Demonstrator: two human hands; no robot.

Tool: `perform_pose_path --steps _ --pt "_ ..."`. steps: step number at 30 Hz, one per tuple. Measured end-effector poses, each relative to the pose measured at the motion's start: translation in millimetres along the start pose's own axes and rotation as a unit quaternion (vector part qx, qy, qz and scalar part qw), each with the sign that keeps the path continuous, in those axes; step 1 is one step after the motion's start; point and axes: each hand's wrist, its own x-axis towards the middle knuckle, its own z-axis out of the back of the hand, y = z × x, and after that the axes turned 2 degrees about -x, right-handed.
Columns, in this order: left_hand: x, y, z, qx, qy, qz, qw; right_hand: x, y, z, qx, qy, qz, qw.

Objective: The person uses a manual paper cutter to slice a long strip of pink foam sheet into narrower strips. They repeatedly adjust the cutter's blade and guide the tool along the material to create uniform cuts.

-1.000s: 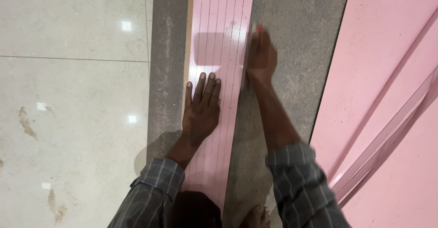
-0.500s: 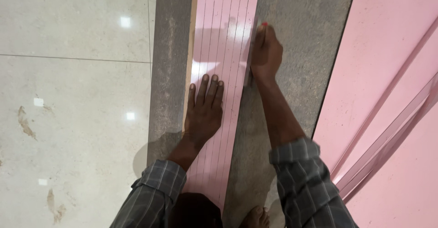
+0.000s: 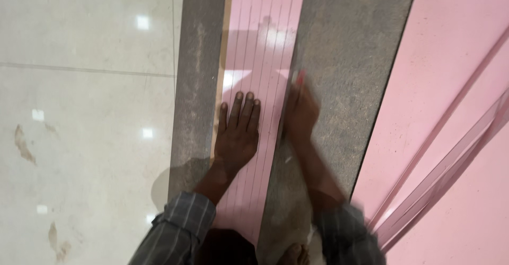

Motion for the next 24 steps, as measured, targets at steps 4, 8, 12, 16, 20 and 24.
perform_pose_path --steps 4,8,12,16,20,24 --pt "10.7 7.9 2.2 -0.047 0.005 0.008 0.999 112.0 -41.3 -63.6 0.11 0.083 -0.174 0.975" --pt "5.0 2.9 2.8 -0.05 -0.011 0.004 0.999 13.4 -25.3 -24.6 0.104 0.02 -0.066 0.992" --pt "4.9 5.7 2.4 -0.055 -0.029 0.004 0.998 -136.5 28.1 56.7 0.126 0.087 -0.171 0.973" --pt "4.9 4.4 1.0 -0.061 -0.026 0.01 0.998 -143.3 34.9 64.8 0.134 0.079 -0.174 0.972" --pt "5.4 3.6 1.8 -0.044 -0.039 0.006 0.998 -21.4 -3.9 5.3 0.099 0.075 -0.137 0.983" --pt "11.4 6.7 6.2 -0.051 -0.054 -0.001 0.997 60.4 -10.9 -15.7 0.22 0.052 -0.185 0.956"
